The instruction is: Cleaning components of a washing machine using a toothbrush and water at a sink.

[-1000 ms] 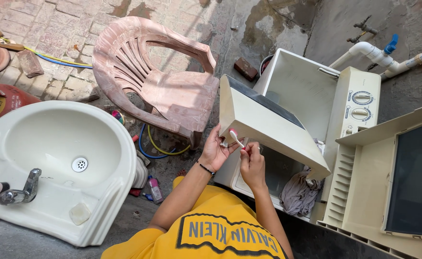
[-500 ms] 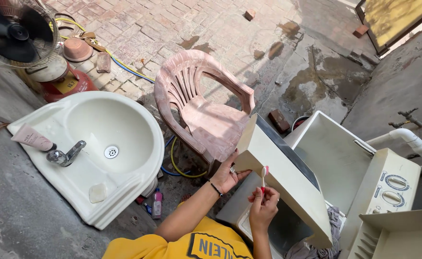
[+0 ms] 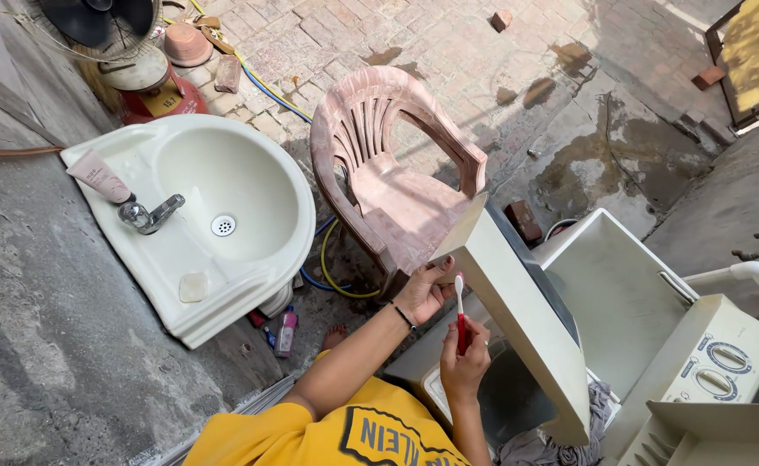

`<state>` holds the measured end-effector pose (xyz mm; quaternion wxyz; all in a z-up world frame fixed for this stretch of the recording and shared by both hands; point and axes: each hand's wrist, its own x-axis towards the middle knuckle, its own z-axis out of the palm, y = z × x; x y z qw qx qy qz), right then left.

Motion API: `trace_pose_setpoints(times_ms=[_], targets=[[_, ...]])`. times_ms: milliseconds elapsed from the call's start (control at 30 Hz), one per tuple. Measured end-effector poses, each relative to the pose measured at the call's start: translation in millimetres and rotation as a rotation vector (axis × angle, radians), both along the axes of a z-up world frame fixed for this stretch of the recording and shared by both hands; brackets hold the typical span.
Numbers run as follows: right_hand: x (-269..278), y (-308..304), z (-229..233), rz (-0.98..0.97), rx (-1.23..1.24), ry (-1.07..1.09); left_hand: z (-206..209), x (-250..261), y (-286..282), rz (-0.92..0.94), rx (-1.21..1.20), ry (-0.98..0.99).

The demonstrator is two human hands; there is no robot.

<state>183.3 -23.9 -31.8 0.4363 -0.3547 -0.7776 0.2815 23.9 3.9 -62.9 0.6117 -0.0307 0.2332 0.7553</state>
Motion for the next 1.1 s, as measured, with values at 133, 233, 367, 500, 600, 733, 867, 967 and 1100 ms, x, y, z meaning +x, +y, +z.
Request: trace_pose_setpoints(times_ms=[133,233,367,500,600,733,867,967,1100], targets=[[7.8,2.3,-17.8,0.035,-0.051,-0.016,-22.8,1.3,6.3,0.059,-0.04,-0.026],[11.1,1.3,-14.3,0.028,-0.087,-0.041,-16.0,-0.9,5.8,0.116,-0.071,-0.023],[23.3,12.6,-18.4,-0.064,0.092,-0.039,-3.3,-11.1,4.6,0.146,-0.116,0.022],[46.6,33.0,-32.8,-0.128,0.291,-0.159,-5.2,-12.1,2.5,0.181,-0.133,0.0],[54.7,43.7,-32.5,-0.102,0.375,-0.128,-8.8,-2.7,2.0,0.188,-0.107,-0.064],[55.6,61.2,-20.0,-0.173,0.484,-0.052,6.4,11.1,-0.6,0.183,-0.108,-0.149],[56.7,76.4,-6.9,-0.291,0.561,-0.025,9.8,21.9,0.2,0.181,-0.141,-0.266],[61.8,80.9,-1.4,-0.314,0.565,-0.042,21.7,30.2,-2.4,0.193,-0.143,-0.31],[69.9,78.8,1.5,-0.337,0.545,0.005,36.3,38.7,-13.7,0.184,-0.094,-0.305]])
